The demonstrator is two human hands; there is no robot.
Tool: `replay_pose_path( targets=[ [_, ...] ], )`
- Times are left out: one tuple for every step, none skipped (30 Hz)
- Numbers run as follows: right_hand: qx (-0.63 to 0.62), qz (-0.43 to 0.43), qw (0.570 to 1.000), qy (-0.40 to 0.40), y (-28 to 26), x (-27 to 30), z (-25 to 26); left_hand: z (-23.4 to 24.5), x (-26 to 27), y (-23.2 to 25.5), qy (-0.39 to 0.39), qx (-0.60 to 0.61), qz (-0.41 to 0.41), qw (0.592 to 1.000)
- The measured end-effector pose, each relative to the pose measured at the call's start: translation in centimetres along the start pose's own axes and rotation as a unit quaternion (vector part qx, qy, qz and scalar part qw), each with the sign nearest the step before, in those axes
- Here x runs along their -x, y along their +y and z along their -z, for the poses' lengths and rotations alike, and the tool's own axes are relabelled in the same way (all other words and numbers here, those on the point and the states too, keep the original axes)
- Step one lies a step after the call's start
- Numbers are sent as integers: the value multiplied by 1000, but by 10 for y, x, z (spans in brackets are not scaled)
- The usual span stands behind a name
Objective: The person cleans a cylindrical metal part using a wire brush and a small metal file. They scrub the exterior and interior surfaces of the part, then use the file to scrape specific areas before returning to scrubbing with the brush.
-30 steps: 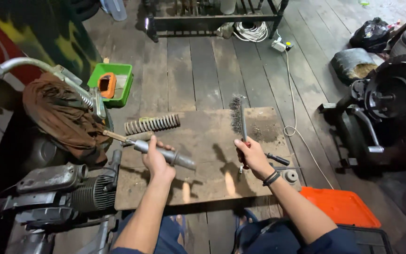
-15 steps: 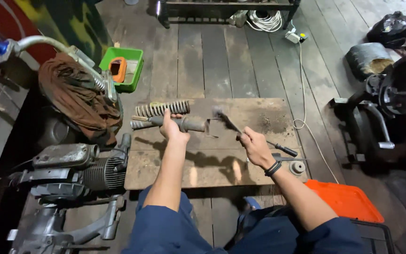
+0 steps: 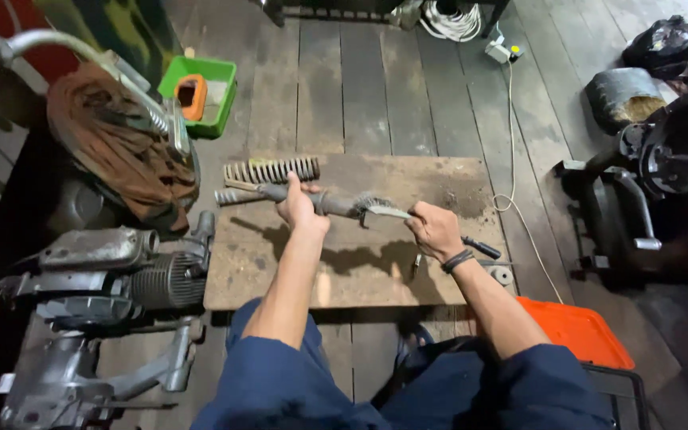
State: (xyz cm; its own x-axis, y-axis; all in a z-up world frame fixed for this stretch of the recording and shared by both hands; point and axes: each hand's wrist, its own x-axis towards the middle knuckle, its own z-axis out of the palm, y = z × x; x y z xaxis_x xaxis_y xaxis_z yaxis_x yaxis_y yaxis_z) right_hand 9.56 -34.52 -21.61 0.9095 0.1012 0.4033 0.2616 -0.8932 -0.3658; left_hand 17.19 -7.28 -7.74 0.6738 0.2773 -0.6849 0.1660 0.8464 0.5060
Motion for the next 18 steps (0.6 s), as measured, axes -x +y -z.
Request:
replay_pose_path(
  targets=[
    [0,1,1000,1,7,3,-8,4,-21,-12,-1,0,0,1000],
    [-10,-5,1000,-2,15,5,-16,7,-42,-24,9,5,13,1000],
    [-22,-11,1000,-6,20,14,-24,16,-62,-36,21,9,26,999],
    [-23,-11,1000,-7,18,12,-16,14,-57,-31,22,8,25,999],
    [-15,-17,1000,-14,16,10,-8,11,-53,-26,18,21,38,999],
    [-6,-22,1000,-22,13,7,0,8,-50,-21,14,34,51,998],
    [-7,-24,999,-21,17,12,6,10,-55,-19,14,32,51,998],
    [47,-38,998,-18,20,17,13,12,-60,-17,27,39,60,997],
    [100,-49,994,-15,23,20,17,14,-66,-13,40,47,67,996],
    [98,-49,994,-13,27,23,8,19,-68,-11,40,46,65,996],
    [90,-3,996,19,37,21,5,17,-70,-12,41,41,41,997],
    [82,43,994,51,47,19,1,14,-72,-13,43,37,18,998],
    [83,40,994,51,37,13,-6,15,-72,-14,42,35,19,998],
    [27,52,996,61,27,7,-13,16,-72,-16,37,17,18,999],
    [-30,63,995,72,18,1,-21,16,-72,-17,31,-1,14,999],
    [-30,60,995,73,10,-4,-24,14,-70,-20,29,-3,15,999],
    [-27,52,996,60,0,-8,-29,14,-68,-22,15,-7,23,1000],
    [-25,43,998,48,-9,-13,-34,15,-66,-23,0,-10,31,999]
  ],
)
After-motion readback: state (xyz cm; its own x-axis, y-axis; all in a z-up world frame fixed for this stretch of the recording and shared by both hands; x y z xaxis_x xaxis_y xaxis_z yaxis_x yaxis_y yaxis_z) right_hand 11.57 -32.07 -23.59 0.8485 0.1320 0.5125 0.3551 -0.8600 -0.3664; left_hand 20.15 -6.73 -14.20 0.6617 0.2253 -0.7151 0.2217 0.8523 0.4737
